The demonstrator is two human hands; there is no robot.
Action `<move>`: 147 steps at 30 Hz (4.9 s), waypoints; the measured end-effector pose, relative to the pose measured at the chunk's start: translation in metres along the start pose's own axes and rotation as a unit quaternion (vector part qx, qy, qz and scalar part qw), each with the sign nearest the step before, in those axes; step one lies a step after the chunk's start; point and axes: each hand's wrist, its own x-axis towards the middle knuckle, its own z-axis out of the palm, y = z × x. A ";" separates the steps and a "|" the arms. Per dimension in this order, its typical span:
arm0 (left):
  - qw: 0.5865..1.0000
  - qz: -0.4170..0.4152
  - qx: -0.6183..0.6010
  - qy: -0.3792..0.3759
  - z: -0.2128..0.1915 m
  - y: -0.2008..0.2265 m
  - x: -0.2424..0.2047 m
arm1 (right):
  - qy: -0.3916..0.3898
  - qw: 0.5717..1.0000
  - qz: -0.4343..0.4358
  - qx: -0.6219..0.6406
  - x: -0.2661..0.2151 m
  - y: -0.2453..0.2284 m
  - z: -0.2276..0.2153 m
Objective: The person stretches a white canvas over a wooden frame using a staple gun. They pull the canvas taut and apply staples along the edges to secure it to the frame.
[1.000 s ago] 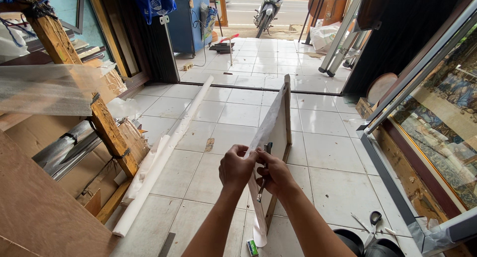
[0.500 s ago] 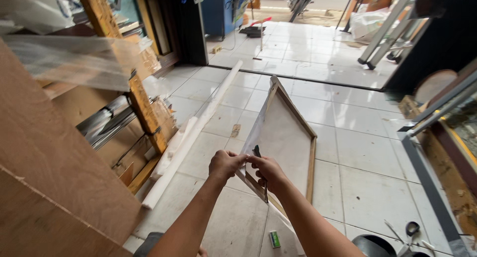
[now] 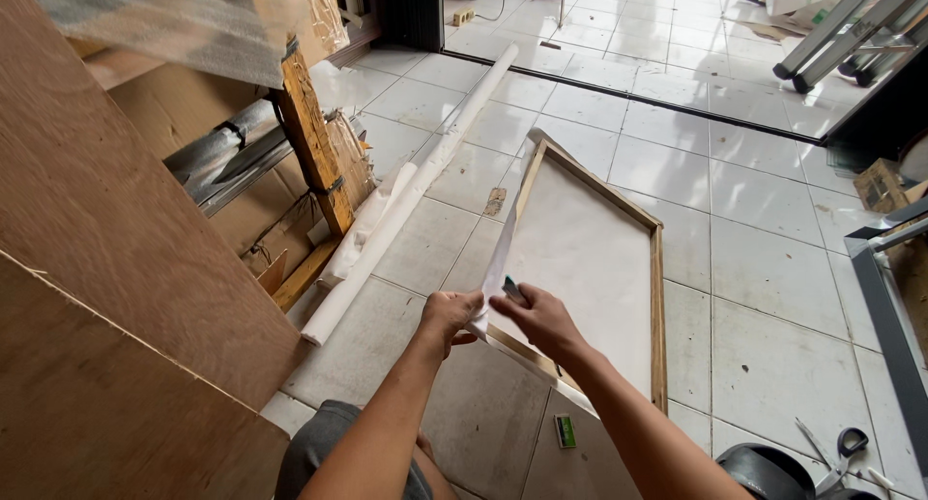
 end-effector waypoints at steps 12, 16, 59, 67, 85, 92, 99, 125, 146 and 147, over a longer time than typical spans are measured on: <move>0.996 -0.057 -0.047 -0.044 0.002 -0.007 -0.015 | -0.037 0.999 0.026 -0.018 -0.050 -0.029 -0.002; 0.996 -0.051 -0.043 -0.058 0.001 -0.020 -0.009 | -0.052 0.988 0.104 0.099 -0.066 -0.052 -0.006; 0.853 0.230 0.430 -0.186 0.053 -0.114 -0.014 | 0.043 0.975 -0.042 -0.214 -0.079 0.169 -0.015; 0.701 0.344 0.582 -0.229 0.066 -0.127 0.004 | 0.025 0.952 -0.080 -0.294 -0.085 0.176 -0.027; 0.821 0.299 0.442 -0.202 0.078 -0.147 0.027 | 0.033 0.972 0.085 -0.217 -0.064 0.172 -0.034; 0.825 0.281 0.447 -0.200 0.074 -0.132 0.014 | 0.006 0.968 0.017 -0.249 -0.072 0.151 -0.035; 0.825 0.252 0.470 -0.186 0.083 -0.146 0.023 | 0.025 0.967 0.119 -0.226 -0.070 0.157 -0.035; 0.871 0.018 0.480 -0.105 0.083 -0.141 0.016 | -0.036 0.952 0.012 -0.303 -0.116 0.158 -0.001; 0.859 0.150 0.445 -0.202 0.071 -0.149 0.049 | 0.002 0.945 0.000 -0.328 -0.109 0.128 -0.026; 0.853 0.184 0.450 -0.192 0.071 -0.153 0.050 | 0.004 0.949 0.015 -0.316 -0.110 0.126 -0.026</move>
